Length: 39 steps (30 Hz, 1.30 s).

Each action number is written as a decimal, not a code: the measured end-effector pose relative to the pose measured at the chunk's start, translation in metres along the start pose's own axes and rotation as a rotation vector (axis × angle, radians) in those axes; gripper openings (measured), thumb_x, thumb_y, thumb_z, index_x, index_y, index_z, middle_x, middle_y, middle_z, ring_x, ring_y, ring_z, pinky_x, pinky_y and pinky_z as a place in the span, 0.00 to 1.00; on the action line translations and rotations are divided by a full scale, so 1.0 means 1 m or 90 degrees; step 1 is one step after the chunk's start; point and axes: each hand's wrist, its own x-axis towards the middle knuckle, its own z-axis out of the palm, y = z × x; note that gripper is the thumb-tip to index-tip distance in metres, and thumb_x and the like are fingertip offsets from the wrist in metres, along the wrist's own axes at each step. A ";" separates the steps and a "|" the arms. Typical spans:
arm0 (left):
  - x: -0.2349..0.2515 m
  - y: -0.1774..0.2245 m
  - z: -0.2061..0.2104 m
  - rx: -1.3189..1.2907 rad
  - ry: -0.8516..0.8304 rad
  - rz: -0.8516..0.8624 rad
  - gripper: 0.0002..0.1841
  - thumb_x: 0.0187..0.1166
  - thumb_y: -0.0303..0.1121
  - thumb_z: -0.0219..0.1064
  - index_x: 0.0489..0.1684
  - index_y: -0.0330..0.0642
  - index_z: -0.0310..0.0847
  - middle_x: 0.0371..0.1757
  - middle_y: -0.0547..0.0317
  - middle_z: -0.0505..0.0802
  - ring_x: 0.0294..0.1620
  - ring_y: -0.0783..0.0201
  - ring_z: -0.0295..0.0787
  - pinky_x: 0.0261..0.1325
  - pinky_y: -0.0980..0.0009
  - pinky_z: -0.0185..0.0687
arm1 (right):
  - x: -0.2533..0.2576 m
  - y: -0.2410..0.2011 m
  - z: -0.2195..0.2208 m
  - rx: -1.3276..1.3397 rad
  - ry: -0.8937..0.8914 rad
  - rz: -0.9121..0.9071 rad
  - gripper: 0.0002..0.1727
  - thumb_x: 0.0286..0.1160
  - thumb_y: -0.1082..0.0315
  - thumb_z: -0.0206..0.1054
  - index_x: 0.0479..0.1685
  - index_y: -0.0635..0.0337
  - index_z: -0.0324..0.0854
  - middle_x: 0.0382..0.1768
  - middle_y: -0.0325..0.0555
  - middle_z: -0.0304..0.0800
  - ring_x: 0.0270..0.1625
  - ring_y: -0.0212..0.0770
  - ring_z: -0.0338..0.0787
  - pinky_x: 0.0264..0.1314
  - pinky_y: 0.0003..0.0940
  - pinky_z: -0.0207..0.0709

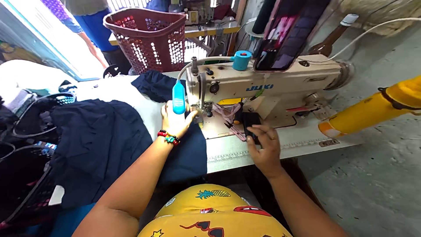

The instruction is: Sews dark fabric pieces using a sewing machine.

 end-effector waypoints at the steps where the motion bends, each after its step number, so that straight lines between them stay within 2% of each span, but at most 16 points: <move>1: -0.001 0.000 0.000 0.041 -0.009 0.064 0.25 0.88 0.54 0.55 0.48 0.41 0.89 0.54 0.41 0.92 0.65 0.39 0.83 0.77 0.37 0.62 | -0.002 -0.005 0.003 0.019 -0.018 0.002 0.16 0.78 0.62 0.63 0.55 0.59 0.91 0.57 0.56 0.90 0.64 0.51 0.87 0.67 0.44 0.81; 4: -0.017 0.006 -0.016 0.077 -0.039 0.218 0.23 0.90 0.41 0.53 0.29 0.35 0.86 0.37 0.42 0.90 0.48 0.37 0.89 0.57 0.34 0.76 | -0.004 -0.021 0.009 0.111 -0.104 0.023 0.14 0.79 0.63 0.64 0.52 0.56 0.93 0.54 0.50 0.93 0.63 0.47 0.88 0.69 0.45 0.80; 7: -0.048 0.006 -0.025 0.032 0.000 0.325 0.27 0.89 0.43 0.51 0.18 0.36 0.80 0.26 0.45 0.85 0.36 0.42 0.86 0.42 0.45 0.79 | 0.004 -0.043 0.022 0.278 -0.201 0.065 0.13 0.78 0.67 0.63 0.51 0.60 0.92 0.52 0.48 0.94 0.60 0.39 0.90 0.69 0.39 0.81; 9: -0.071 0.010 -0.029 0.002 0.019 0.336 0.28 0.90 0.44 0.48 0.18 0.37 0.80 0.27 0.46 0.86 0.36 0.45 0.87 0.42 0.49 0.80 | 0.017 -0.062 0.032 0.412 -0.291 0.118 0.15 0.82 0.69 0.60 0.57 0.67 0.88 0.54 0.52 0.93 0.58 0.36 0.92 0.67 0.32 0.83; 12: -0.098 0.017 -0.035 -0.016 0.012 0.336 0.26 0.88 0.41 0.49 0.16 0.39 0.78 0.27 0.47 0.88 0.38 0.46 0.88 0.43 0.53 0.80 | 0.041 -0.094 0.050 0.633 -0.440 0.293 0.21 0.89 0.69 0.53 0.73 0.74 0.74 0.61 0.57 0.89 0.60 0.38 0.91 0.68 0.33 0.83; 16: -0.125 0.018 -0.037 -0.012 -0.057 0.360 0.24 0.86 0.39 0.51 0.15 0.41 0.79 0.26 0.51 0.89 0.37 0.50 0.89 0.42 0.55 0.81 | 0.066 -0.127 0.063 0.896 -0.429 0.530 0.22 0.93 0.70 0.42 0.78 0.70 0.67 0.56 0.57 0.91 0.54 0.43 0.94 0.64 0.38 0.84; 18: -0.132 0.016 -0.039 -0.015 -0.090 0.377 0.24 0.86 0.39 0.51 0.14 0.42 0.78 0.26 0.53 0.88 0.36 0.51 0.88 0.42 0.57 0.81 | 0.070 -0.134 0.067 0.940 -0.363 0.581 0.19 0.92 0.71 0.43 0.72 0.65 0.72 0.39 0.49 0.89 0.38 0.38 0.91 0.51 0.33 0.86; 20: -0.136 0.016 -0.043 -0.030 -0.106 0.378 0.25 0.88 0.40 0.49 0.15 0.42 0.77 0.26 0.53 0.86 0.36 0.51 0.86 0.42 0.57 0.80 | 0.067 -0.139 0.071 0.933 -0.287 0.602 0.15 0.91 0.70 0.45 0.60 0.57 0.78 0.20 0.31 0.68 0.19 0.26 0.68 0.26 0.22 0.65; 21: -0.137 0.015 -0.045 -0.034 -0.109 0.376 0.25 0.89 0.40 0.48 0.15 0.43 0.77 0.26 0.53 0.86 0.37 0.51 0.86 0.43 0.57 0.79 | 0.064 -0.139 0.072 0.922 -0.260 0.597 0.14 0.91 0.68 0.46 0.57 0.54 0.78 0.17 0.27 0.59 0.16 0.24 0.59 0.21 0.19 0.56; 23: -0.135 0.013 -0.047 -0.032 -0.110 0.366 0.26 0.90 0.40 0.47 0.16 0.42 0.77 0.26 0.53 0.86 0.38 0.50 0.86 0.44 0.57 0.78 | 0.059 -0.136 0.072 0.877 -0.212 0.578 0.15 0.91 0.67 0.44 0.59 0.51 0.78 0.16 0.26 0.55 0.15 0.23 0.55 0.19 0.19 0.52; 26: -0.131 0.010 -0.045 -0.022 -0.099 0.343 0.26 0.89 0.41 0.48 0.16 0.41 0.79 0.27 0.52 0.88 0.39 0.49 0.87 0.43 0.56 0.78 | 0.052 -0.129 0.077 0.762 -0.162 0.536 0.14 0.91 0.69 0.50 0.59 0.54 0.81 0.20 0.29 0.63 0.17 0.23 0.58 0.20 0.19 0.53; 30: -0.120 0.010 -0.047 -0.072 -0.045 0.256 0.25 0.91 0.44 0.48 0.27 0.41 0.85 0.38 0.50 0.93 0.47 0.51 0.90 0.51 0.55 0.82 | 0.041 -0.110 0.083 0.558 -0.098 0.340 0.16 0.88 0.71 0.53 0.60 0.56 0.87 0.42 0.38 0.88 0.31 0.25 0.77 0.34 0.22 0.72; 31: -0.116 0.010 -0.049 -0.083 -0.029 0.237 0.25 0.91 0.44 0.49 0.30 0.41 0.88 0.41 0.51 0.93 0.49 0.52 0.90 0.53 0.55 0.83 | 0.039 -0.107 0.082 0.496 -0.080 0.286 0.16 0.87 0.71 0.54 0.63 0.57 0.85 0.42 0.40 0.89 0.34 0.27 0.82 0.38 0.24 0.78; 33: -0.107 0.010 -0.051 -0.093 0.001 0.215 0.23 0.91 0.44 0.50 0.38 0.43 0.91 0.46 0.52 0.93 0.54 0.54 0.89 0.56 0.56 0.81 | 0.038 -0.106 0.085 0.407 -0.041 0.228 0.14 0.87 0.70 0.56 0.63 0.59 0.83 0.32 0.40 0.85 0.26 0.27 0.78 0.31 0.24 0.76; 37: -0.089 0.014 -0.051 -0.109 0.024 0.188 0.17 0.87 0.40 0.57 0.62 0.43 0.87 0.59 0.48 0.91 0.64 0.51 0.87 0.64 0.53 0.82 | 0.039 -0.101 0.089 0.362 -0.060 0.183 0.15 0.87 0.72 0.54 0.59 0.60 0.87 0.49 0.44 0.92 0.42 0.29 0.88 0.47 0.28 0.84; 39: -0.079 0.018 -0.047 -0.119 0.031 0.203 0.19 0.84 0.35 0.58 0.69 0.49 0.87 0.59 0.49 0.90 0.61 0.52 0.87 0.63 0.54 0.83 | 0.035 -0.097 0.086 0.309 -0.108 0.122 0.15 0.83 0.73 0.55 0.52 0.61 0.89 0.46 0.46 0.94 0.46 0.36 0.92 0.49 0.38 0.86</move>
